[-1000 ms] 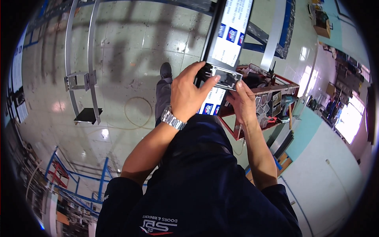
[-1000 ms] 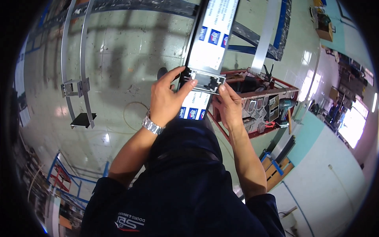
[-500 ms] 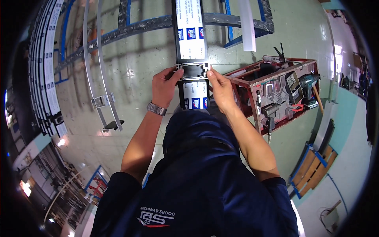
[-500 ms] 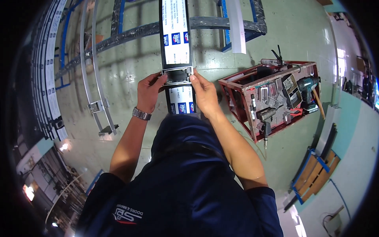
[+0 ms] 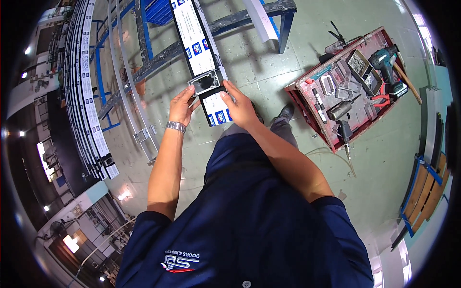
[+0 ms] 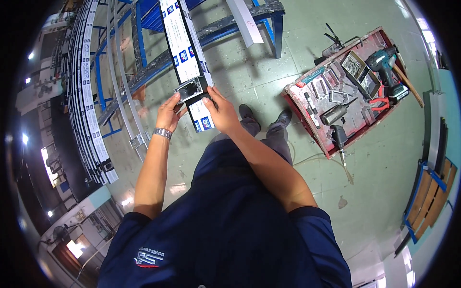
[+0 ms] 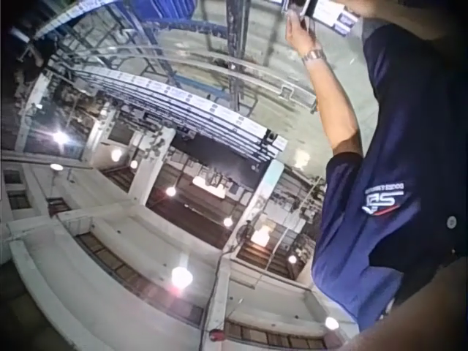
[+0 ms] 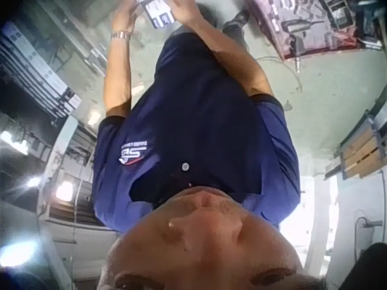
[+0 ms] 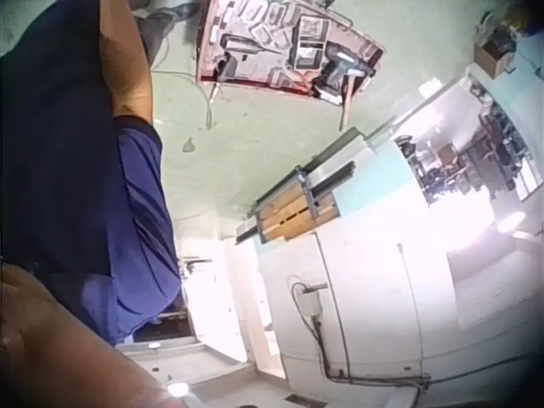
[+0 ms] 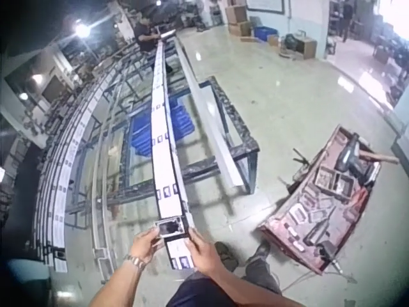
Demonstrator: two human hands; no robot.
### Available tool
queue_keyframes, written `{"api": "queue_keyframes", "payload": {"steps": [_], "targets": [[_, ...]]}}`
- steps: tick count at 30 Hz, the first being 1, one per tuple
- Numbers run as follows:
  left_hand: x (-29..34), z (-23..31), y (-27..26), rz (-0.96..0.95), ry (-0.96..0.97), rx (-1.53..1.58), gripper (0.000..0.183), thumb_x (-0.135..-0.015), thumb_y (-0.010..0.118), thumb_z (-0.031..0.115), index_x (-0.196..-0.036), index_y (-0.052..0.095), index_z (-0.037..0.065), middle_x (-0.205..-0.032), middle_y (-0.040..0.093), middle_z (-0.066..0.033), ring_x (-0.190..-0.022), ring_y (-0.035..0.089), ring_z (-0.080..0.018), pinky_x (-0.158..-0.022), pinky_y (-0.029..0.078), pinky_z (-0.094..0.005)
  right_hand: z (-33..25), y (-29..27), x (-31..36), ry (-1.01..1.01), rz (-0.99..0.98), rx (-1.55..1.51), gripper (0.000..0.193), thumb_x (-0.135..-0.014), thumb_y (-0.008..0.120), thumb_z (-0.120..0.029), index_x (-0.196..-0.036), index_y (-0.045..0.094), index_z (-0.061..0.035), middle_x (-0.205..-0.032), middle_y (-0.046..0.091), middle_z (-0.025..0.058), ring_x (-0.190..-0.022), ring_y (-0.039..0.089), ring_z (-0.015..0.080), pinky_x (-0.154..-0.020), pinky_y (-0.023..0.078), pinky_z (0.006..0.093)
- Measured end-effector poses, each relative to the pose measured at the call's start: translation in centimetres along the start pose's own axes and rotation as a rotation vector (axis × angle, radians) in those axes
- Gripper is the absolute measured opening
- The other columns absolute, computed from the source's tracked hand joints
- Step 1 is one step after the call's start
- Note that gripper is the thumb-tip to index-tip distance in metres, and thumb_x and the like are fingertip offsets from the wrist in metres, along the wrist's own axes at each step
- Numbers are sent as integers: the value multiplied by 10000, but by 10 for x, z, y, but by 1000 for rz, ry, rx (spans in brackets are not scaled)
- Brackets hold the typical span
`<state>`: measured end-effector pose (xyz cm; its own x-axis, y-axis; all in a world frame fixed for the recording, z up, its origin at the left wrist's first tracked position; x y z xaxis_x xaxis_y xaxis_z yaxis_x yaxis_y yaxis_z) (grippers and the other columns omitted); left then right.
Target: The person assembles metal brackets onto a long metal frame by securing them with screws using a power drill and an impact driver.
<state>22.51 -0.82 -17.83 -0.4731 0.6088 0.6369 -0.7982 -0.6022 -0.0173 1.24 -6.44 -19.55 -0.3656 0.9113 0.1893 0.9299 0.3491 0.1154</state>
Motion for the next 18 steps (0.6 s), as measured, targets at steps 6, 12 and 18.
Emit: {"api": "queue_keyframes", "payload": {"steps": [6,12,18], "targets": [[2,-1,1,-24,-20,3,254,-944,712,222,-1140,686,63,-1061,700,-19,-1007,652,-161,-904,572,-397,-13,-8,0,-50,-114,174,644,-947,648,-400,-1413,509,22,-1481,454,277,-1400,440,352,-1144,350,383],[1,1,2,-32,-35,-7,257,-934,725,214,-1141,680,68,-1068,694,-18,-1011,647,-156,-910,570,-411,-14,-7,-42,-135,-195,349,774,-900,679,-488,-1454,461,7,-1485,463,249,-1388,450,358,-1137,368,397],[4,0,5,-29,-18,28,338,-904,761,221,-1173,665,40,-1092,688,-35,-1023,635,-149,-882,563,-379,-39,-15,-58,-394,-287,372,773,-800,819,-272,-1453,477,-40,-1488,480,186,-1294,546,354,-1053,461,397]]}}
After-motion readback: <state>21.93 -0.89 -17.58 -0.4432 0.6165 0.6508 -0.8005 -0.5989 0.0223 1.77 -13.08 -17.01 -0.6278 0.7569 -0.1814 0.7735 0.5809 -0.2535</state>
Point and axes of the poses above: each hand's wrist, its own x-axis away from the middle knuckle, its own y-axis out of the palm, z = x × y, the point moved 7 cm from there along -x, towards the middle knuckle
